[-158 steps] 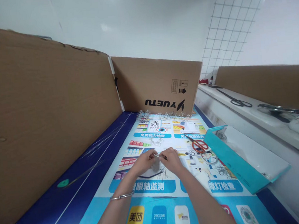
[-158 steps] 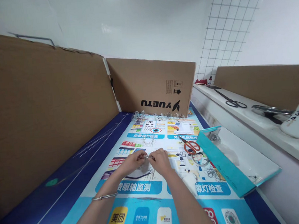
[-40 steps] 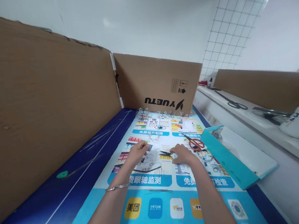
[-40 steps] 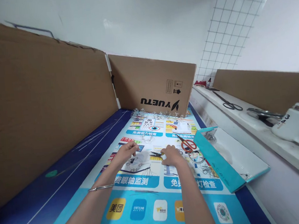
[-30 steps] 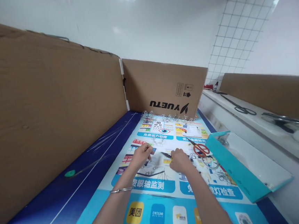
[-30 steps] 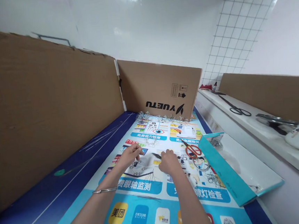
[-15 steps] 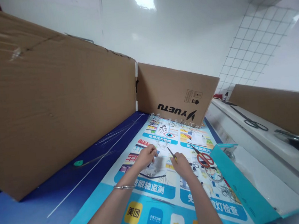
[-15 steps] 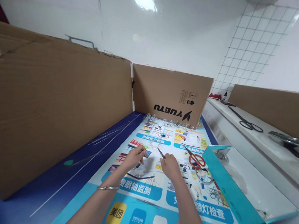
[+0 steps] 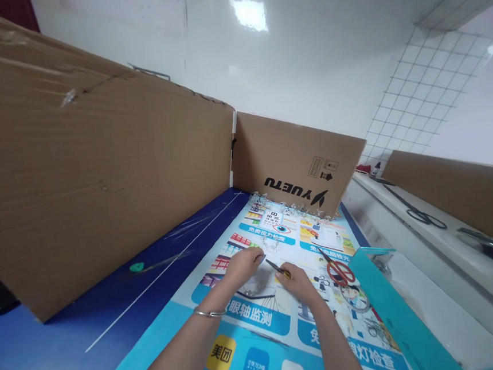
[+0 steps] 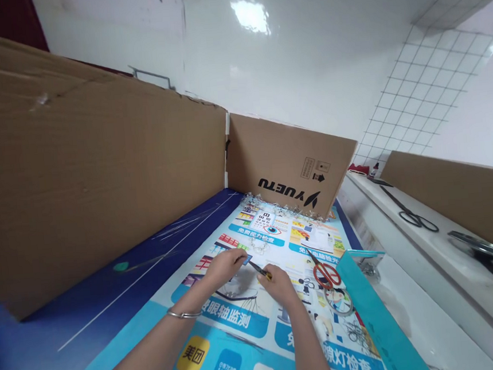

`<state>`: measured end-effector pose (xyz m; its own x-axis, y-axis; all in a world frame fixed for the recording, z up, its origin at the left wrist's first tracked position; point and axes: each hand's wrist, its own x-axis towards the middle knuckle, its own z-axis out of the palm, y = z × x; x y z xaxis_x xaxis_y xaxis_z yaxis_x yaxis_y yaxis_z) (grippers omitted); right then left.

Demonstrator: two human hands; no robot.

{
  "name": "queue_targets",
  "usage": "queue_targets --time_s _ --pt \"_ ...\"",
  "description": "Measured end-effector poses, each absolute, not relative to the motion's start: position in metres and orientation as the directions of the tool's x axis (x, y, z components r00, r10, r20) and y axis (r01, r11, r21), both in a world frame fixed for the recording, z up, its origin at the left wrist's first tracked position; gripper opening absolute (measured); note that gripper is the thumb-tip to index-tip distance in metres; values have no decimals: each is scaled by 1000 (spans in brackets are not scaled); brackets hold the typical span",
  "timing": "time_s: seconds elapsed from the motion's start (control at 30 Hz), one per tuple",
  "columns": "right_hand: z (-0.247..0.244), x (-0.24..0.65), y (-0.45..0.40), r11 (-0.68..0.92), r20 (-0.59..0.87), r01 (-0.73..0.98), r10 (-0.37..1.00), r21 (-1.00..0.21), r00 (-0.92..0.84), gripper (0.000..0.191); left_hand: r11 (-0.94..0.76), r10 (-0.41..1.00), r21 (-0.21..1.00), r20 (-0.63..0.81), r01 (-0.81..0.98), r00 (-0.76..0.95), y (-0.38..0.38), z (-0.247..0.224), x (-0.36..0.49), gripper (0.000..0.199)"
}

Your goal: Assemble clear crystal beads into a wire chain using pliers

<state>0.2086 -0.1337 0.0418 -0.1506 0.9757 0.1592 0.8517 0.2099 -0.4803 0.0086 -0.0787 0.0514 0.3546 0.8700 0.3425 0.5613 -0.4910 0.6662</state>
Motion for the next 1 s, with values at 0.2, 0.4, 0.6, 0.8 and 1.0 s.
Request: queue_targets --time_s 0.2,0.4,0.6,0.8,1.0 --pt "42 205 -134 206 157 850 976 -485 -147 20 -499 867 594 335 631 370 -85 54 13 21" --pt "43 205 -134 192 150 849 980 -492 -134 22 -473 881 561 306 679 361 -86 53 13 21" --pt "44 206 -134 180 151 845 981 -504 -119 23 -462 887 556 291 691 358 -84 50 16 21" --pt "41 205 -135 161 139 849 985 -503 -105 23 -458 889 607 295 649 351 -83 47 19 18" --pt "38 207 -131 127 147 852 987 -508 -60 24 -420 900 766 281 487 334 -76 44 20 17"
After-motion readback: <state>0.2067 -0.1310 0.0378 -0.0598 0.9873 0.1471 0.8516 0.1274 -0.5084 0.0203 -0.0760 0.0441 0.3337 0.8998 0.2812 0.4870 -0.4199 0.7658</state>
